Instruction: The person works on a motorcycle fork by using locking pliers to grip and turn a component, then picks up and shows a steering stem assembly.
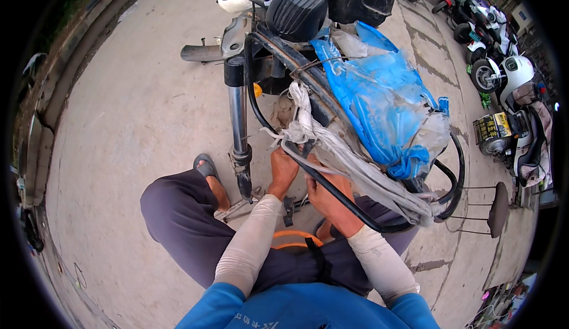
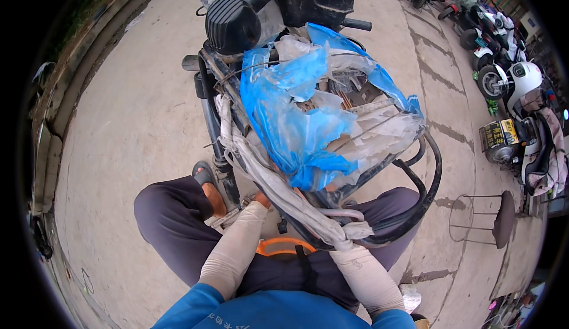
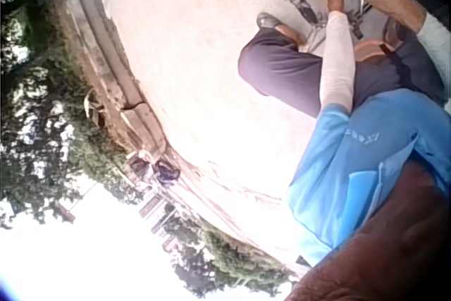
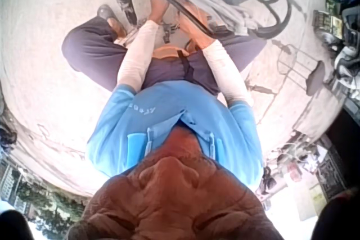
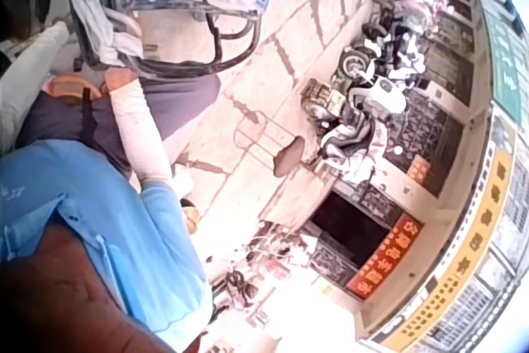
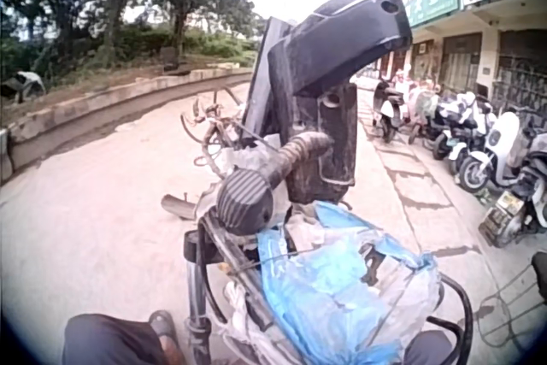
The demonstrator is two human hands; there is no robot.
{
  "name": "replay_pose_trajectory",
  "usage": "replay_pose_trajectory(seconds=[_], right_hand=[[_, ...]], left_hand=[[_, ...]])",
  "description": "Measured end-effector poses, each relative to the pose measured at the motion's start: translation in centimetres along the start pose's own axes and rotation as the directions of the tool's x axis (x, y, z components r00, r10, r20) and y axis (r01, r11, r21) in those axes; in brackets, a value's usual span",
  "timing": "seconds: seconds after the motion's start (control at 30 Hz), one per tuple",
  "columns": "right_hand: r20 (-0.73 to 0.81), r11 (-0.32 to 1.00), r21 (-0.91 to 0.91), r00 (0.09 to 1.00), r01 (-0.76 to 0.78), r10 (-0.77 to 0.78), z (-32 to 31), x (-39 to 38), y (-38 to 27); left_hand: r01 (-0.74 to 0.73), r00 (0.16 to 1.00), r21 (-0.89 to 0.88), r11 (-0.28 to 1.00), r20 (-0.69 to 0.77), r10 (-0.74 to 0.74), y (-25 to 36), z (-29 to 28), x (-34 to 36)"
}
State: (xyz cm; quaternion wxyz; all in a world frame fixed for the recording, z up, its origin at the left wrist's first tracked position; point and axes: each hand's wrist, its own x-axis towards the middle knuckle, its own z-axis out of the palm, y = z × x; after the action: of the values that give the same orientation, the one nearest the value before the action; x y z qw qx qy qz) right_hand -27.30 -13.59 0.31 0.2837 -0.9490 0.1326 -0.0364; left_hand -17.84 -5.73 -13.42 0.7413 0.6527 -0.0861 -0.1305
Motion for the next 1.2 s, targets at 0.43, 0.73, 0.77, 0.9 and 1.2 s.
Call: replay_pose_trajectory(seconds=[0.43, 0.73, 0.77, 0.9, 1.2], right_hand=[[-0.029, 0.997, 0.045, 0.998, 0.056, -0.055, 1.4, -1.0, 1.2], [0.167, 0.966, 0.255, 0.983, 0.032, -0.077, 0.1, 0.0, 3.4], [0.180, 0.948, 0.318, 0.982, 0.000, -0.060, 0.3, -0.1, 3.6], [0.167, 0.702, 0.670, 0.970, -0.243, 0.176, 0.9, -1.7, 3.8], [0.204, 0.044, 0.970, 0.904, -0.237, 0.375, 7.1, 0.4, -2.1]], left_hand=[[-0.158, 0.983, -0.008, 0.987, 0.096, 0.158, -6.2, 0.1, 3.1], [-0.070, 0.986, 0.168, 0.983, 0.162, 0.043, -11.6, -2.2, 3.3], [-0.141, 0.983, 0.210, 0.967, 0.146, 0.112, -11.8, -2.7, 3.1], [-0.056, 0.986, 0.062, 0.996, 0.162, 0.046, -12.5, 0.0, 2.3], [0.071, 0.996, 0.240, 0.968, 0.043, -0.084, -7.4, -2.2, 1.1]])
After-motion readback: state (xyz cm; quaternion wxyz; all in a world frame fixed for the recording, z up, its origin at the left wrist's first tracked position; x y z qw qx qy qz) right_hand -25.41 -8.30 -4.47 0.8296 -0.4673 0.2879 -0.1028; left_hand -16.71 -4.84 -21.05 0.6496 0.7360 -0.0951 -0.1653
